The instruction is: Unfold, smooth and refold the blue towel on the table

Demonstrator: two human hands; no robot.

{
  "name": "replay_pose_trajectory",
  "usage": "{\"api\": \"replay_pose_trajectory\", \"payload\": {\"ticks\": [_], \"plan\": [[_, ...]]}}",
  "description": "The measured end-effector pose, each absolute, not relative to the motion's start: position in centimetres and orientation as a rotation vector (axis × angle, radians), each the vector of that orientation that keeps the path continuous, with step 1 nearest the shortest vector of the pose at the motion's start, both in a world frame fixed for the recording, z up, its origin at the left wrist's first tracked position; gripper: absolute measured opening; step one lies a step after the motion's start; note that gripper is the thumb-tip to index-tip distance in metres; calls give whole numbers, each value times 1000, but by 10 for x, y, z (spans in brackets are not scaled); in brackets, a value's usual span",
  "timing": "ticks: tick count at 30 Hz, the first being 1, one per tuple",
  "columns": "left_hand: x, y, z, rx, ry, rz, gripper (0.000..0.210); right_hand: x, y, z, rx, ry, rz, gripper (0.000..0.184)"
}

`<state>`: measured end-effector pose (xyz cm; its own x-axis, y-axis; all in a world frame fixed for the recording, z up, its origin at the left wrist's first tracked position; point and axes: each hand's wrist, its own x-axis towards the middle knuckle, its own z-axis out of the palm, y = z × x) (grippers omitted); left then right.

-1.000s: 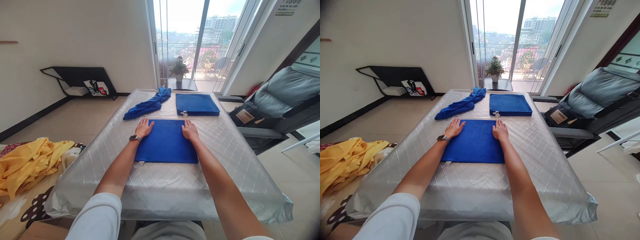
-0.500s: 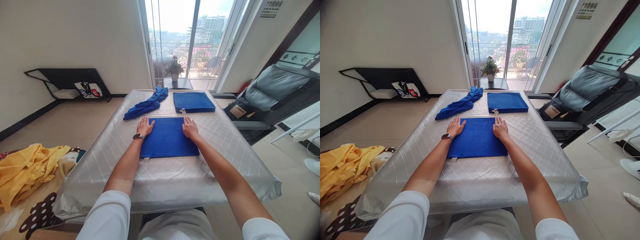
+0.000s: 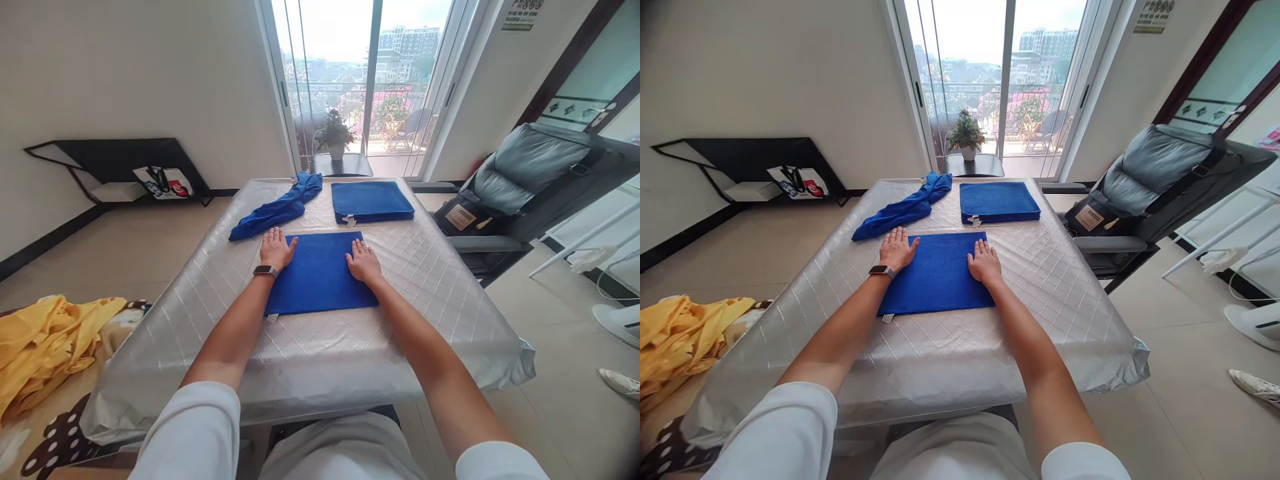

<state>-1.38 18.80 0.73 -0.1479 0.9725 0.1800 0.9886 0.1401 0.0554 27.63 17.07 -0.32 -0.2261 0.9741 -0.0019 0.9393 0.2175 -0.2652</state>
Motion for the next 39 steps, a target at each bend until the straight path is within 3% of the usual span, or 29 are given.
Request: {"api": "replay_pose_trajectory", "payload": {"ticks": [10,23,31,39], "plan": [[162,182,-4,-2659,-1777,-379,60,281,169,-4,-1810,-2406,274,67],[-14,127,-11,-2174,-2379,-209,85,277,168,4,-1849,-2342,326,68],[-19,115,-10,-2133,-2409,-252,86,275,144,12,-1834,-2358,116,65],[-24,117,-16,-2130,-2401,-227,88,287,110,-5,-1877,-2386,230,71]]}}
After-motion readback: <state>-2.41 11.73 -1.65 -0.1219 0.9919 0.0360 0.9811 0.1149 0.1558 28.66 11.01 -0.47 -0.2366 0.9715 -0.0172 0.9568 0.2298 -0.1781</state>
